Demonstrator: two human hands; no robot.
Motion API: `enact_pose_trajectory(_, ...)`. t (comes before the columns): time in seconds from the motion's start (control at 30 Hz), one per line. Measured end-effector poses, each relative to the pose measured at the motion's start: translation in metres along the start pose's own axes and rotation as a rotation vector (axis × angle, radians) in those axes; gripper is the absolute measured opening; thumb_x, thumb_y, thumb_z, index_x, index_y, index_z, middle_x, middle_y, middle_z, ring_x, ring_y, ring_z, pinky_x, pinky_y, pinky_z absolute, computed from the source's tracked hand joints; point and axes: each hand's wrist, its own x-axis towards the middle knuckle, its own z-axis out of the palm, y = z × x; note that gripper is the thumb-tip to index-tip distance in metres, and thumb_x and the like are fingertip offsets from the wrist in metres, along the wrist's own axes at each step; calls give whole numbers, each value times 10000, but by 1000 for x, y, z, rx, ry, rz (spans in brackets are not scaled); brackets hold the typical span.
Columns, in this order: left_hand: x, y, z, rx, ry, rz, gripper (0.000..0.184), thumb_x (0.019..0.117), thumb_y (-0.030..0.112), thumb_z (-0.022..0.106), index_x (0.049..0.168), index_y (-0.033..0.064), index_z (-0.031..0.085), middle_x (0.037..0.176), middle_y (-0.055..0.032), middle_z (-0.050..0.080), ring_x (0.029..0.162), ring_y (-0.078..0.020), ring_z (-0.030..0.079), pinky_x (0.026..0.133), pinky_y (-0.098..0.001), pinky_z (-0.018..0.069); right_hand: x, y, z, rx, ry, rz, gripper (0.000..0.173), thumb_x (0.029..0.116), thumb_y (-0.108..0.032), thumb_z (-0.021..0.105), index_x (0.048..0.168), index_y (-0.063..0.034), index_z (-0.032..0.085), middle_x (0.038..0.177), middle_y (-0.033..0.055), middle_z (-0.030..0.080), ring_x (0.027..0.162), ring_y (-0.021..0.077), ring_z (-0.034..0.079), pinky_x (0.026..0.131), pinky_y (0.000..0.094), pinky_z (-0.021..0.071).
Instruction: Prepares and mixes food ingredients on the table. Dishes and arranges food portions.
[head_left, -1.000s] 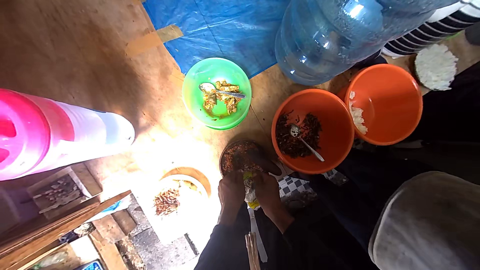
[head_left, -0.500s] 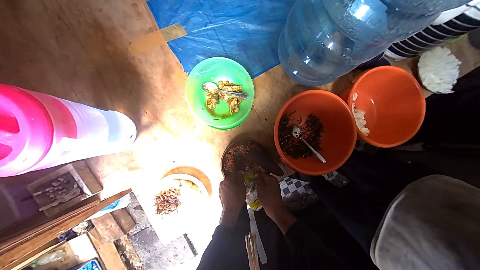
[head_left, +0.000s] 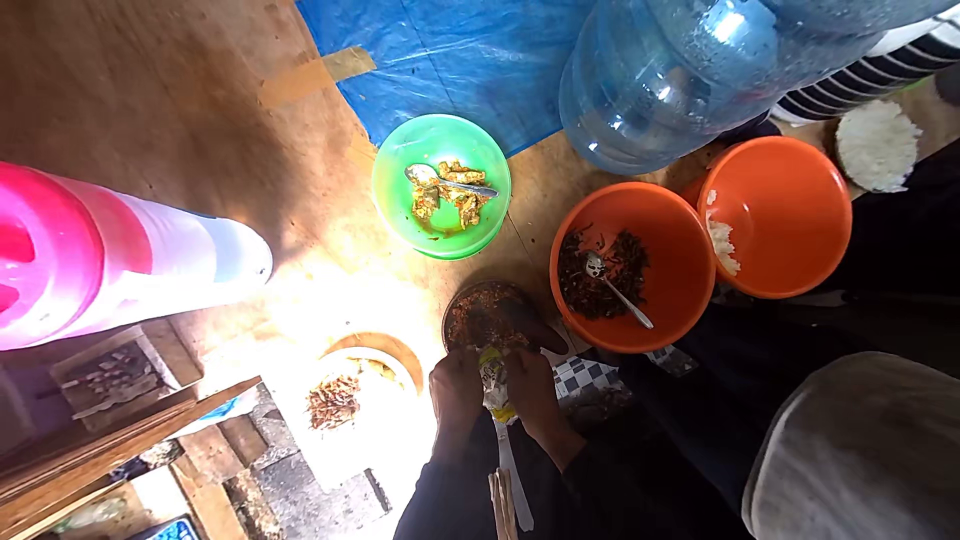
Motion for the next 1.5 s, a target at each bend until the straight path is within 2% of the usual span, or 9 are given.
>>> enact_pose_trajectory(0.2,1,2,-2,-5,-15,0,398,1057,284,545,736,70,647,618,-44,552,605,-209,563,618,-450,473,0,-3,4,35,-8,-2,321,1095,-211,478,973,2,684,809,103,619,764,202,616,735,393,520)
enact_pose_trajectory(0.33,0,-2,-2,-28,7,-12,416,1061,330,534,754,76,655,632,-47,565,614,-217,568,622,-468,474,2,-4,1,-15,-10,-14,320,1094,-213,478,1009,8,694,861,126,646,826,227,637,793,419,528)
enact_pose_trajectory(0.47,-15,5,7,-127,-85,-75,391,1077,330,480,981,35,717,819,-115,685,784,-257,680,759,-512,557,-6,8,-2,41,-47,-92,327,1081,-259,494,1110,-3,695,900,112,676,826,201,660,788,414,561)
enact_pose_trajectory(0.53,-15,2,6,-119,-85,-105,390,1086,325,462,1007,32,707,834,-122,689,801,-266,684,778,-508,557,-10,17,-1,34,-88,-125,343,1081,-282,491,1125,-7,690,904,105,676,811,193,655,764,414,560)
enact_pose_trajectory(0.63,-10,4,2,-90,-72,-106,388,1089,348,462,1002,56,702,807,-109,679,785,-263,676,769,-501,547,-11,23,0,23,-51,-113,338,1091,-271,478,1023,-15,686,817,76,632,743,174,621,699,393,531)
enact_pose_trajectory(0.87,-13,4,6,-35,-31,-48,362,1075,289,507,880,34,675,719,-100,631,710,-253,645,711,-471,529,-18,19,3,-79,7,-154,352,1103,-210,428,1061,33,680,867,132,662,831,225,654,799,427,540)
enact_pose_trajectory(1.1,-10,1,11,-31,0,-3,341,1069,280,526,905,37,700,700,-94,630,681,-249,637,686,-479,526,-14,21,1,-65,27,-161,353,1104,-203,416,1094,33,678,904,143,679,871,225,670,835,415,545)
enact_pose_trajectory(1.27,-11,1,12,-23,4,27,355,1072,292,515,911,38,702,687,-88,622,667,-247,629,677,-485,524,-8,27,-1,9,26,-159,348,1106,-255,427,1037,-20,675,798,69,625,739,160,622,713,364,529)
enact_pose_trajectory(1.5,-14,1,17,-29,-10,6,388,1076,302,510,815,49,647,646,-61,575,630,-219,596,643,-451,503,-6,25,-1,27,28,-138,343,1107,-235,423,1058,-11,677,808,76,628,745,172,625,724,370,530)
